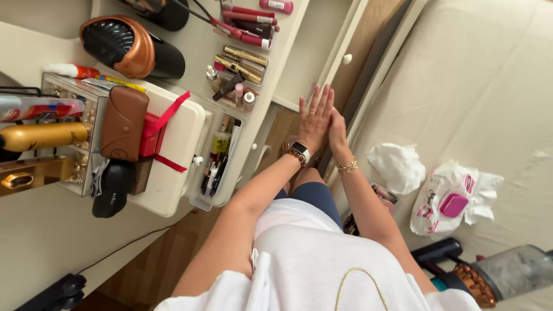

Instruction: Cleaning a vanity drawer with wet wipes and organizing makeup products inside.

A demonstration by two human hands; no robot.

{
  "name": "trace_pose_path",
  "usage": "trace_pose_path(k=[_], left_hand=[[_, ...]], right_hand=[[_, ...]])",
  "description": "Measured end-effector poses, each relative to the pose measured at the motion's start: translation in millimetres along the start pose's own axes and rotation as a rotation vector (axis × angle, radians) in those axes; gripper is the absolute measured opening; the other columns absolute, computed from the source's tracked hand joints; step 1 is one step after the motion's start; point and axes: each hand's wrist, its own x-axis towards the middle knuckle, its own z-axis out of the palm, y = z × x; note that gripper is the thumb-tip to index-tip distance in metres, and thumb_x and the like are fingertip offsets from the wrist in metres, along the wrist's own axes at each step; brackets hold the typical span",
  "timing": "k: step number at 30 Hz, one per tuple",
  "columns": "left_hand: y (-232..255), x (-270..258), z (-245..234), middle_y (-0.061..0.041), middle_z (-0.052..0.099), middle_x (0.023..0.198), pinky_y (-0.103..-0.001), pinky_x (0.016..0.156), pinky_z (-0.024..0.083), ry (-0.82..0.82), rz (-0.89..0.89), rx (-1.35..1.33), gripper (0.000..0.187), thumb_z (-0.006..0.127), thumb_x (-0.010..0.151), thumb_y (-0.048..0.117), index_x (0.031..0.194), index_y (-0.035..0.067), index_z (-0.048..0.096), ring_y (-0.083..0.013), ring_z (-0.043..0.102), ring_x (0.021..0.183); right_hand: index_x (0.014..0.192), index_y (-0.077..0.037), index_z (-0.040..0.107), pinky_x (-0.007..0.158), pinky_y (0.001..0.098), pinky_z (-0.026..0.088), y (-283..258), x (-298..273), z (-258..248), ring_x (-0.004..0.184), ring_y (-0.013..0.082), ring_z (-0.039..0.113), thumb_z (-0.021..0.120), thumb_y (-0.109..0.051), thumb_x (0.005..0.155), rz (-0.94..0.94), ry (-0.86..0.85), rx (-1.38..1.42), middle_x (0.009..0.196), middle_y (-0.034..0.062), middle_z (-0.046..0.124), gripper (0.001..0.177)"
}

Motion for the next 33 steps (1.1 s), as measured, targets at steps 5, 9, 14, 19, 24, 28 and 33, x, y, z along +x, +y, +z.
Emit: trace_pose_path(k=[5,9,14,19,24,28,33], left_hand=[[-19.5,-1.6,30.0,-0.006,0.007,0.176,-0.051,0.133,0.006,-0.057,0.048,0.031,0.071,0.05,0.109,0.019,0.168,0.009,0.013,-0.0241,0.006,0.163],[-42.9,-3.9,45.4,-0.011,0.013,0.175,-0.048,0.134,0.01,-0.016,0.132,-0.063,0.069,0.053,0.105,0.012,0.166,0.005,0.021,-0.028,0.011,0.162],[-52.9,1.5,37.9,-0.008,0.021,0.172,-0.05,0.134,0.012,0.03,0.07,-0.148,0.063,0.056,0.1,0.01,0.158,0.006,0.033,-0.0263,0.014,0.161],[-60.3,23.2,12.1,-0.012,0.023,0.171,-0.05,0.132,0.013,-0.03,-0.01,-0.224,0.068,0.059,0.097,0.013,0.159,0.003,0.034,-0.0275,0.015,0.16],[-70.0,53.4,-3.1,-0.015,0.024,0.167,-0.055,0.128,0.012,-0.102,-0.107,-0.417,0.076,0.061,0.091,0.015,0.159,0.002,0.03,-0.0325,0.016,0.157],[-77.7,74.3,1.5,-0.019,0.022,0.168,-0.054,0.129,0.013,-0.07,-0.159,-0.545,0.077,0.061,0.089,0.01,0.158,0.002,0.03,-0.037,0.015,0.157],[-94.7,94.6,0.3,-0.024,0.037,0.166,-0.043,0.126,0.036,0.051,-0.259,-0.847,0.073,0.054,0.092,-0.002,0.162,0.001,0.03,-0.0347,0.038,0.154]], right_hand=[[0.151,-0.001,0.047,0.118,0.0367,0.034,-18.1,16.5,14.7,0.14,0.0242,0.046,0.036,-0.05,0.107,0.164,-0.085,0.291,0.15,0.0137,0.051,0.067],[0.154,-0.013,0.04,0.118,0.041,0.029,-41.3,27.0,27.5,0.14,0.018,0.043,0.045,-0.057,0.098,0.341,-0.179,0.316,0.153,0.0035,0.045,0.071],[0.142,-0.004,0.057,0.11,0.0418,0.042,-64.1,42.4,38.8,0.126,0.0272,0.059,0.052,-0.054,0.095,0.331,-0.195,0.227,0.137,0.0137,0.064,0.069],[0.135,-0.002,0.063,0.103,0.0376,0.053,-69.7,60.4,45.3,0.118,0.024,0.068,0.052,-0.058,0.097,0.253,-0.205,0.032,0.129,0.0143,0.07,0.068],[0.14,-0.004,0.058,0.099,0.032,0.05,-78.4,89.7,55.2,0.115,0.0149,0.065,0.05,-0.057,0.1,0.322,-0.22,-0.242,0.128,0.0103,0.067,0.066],[0.124,0.006,0.072,0.086,0.0321,0.054,-79.7,117.5,41.4,0.096,0.0181,0.067,0.055,-0.049,0.104,0.298,-0.252,-0.152,0.112,0.0166,0.075,0.062],[0.114,-0.005,0.075,0.077,0.0299,0.055,-156.3,150.7,47.4,0.087,0.0213,0.073,0.066,-0.031,0.101,-0.115,0.114,-0.691,0.102,0.0093,0.076,0.031]])
